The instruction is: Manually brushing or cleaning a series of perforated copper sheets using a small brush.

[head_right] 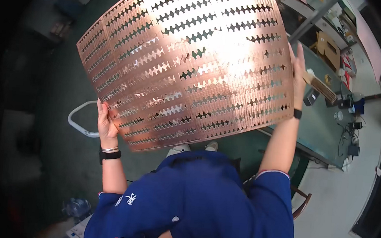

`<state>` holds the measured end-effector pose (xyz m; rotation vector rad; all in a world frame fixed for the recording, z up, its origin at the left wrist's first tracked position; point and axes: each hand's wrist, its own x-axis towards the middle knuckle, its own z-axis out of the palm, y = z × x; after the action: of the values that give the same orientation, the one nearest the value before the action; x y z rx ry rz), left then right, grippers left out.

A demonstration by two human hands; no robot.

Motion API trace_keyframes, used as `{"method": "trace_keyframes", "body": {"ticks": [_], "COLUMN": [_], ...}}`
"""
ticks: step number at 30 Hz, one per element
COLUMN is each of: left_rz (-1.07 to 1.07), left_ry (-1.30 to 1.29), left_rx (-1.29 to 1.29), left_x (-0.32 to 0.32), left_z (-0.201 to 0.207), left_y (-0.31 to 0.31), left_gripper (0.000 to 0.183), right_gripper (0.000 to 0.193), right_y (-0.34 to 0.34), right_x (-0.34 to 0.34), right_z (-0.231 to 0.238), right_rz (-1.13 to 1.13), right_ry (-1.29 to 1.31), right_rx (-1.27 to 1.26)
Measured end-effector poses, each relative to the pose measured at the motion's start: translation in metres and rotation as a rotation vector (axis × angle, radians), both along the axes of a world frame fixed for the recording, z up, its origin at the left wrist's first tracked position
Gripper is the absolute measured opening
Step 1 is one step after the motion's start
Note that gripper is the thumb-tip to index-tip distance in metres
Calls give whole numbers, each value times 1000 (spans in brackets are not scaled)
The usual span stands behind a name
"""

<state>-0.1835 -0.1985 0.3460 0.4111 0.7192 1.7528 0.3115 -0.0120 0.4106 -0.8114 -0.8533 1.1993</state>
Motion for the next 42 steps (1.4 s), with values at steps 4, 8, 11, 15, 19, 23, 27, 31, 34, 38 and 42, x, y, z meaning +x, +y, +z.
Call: {"method": "trace_keyframes", "body": {"ticks": [4,8,11,15,19,23,27,31,34,38,42], "left_rz": [103,187,245,289,299,302,267,266,271,284,272], "left_ry": [93,164,165,184,177,161,152,148,137,130,113], "left_rx": [82,190,236,217,210,220,247,240,233,200,184], "left_x": [12,-4,-7,-5,-6,-7,-8,-6,-10,-13,-18], "left_z": [26,22,20,24,20,15,13,12,8,4,-2], "left_y": [14,6,8,12,10,7,6,9,4,-1,-5], "left_gripper": [42,40,39,39,39,39,39,39,41,42,42], "right_gripper": [53,49,49,47,44,42,47,55,56,51,45], "right_y": [-16,-55,-68,-66,-55,-39,-28,-23,-21,-21,-25], "right_x": [88,93,86,74,60,50,17,-2,-11,-9,-10], "right_z": [-70,-108,-133,-143,-145,-152,-129,-116,-103,-93,-81], "right_rz": [-33,-22,20,60,86,124,150,115,145,186,163], "right_ry": [-34,-128,-121,-127,-163,-147,-130,-70,-2,94,97], "right_rx": [-115,-281,-333,-409,-404,-423,-382,-334,-284,-225,-238]}}
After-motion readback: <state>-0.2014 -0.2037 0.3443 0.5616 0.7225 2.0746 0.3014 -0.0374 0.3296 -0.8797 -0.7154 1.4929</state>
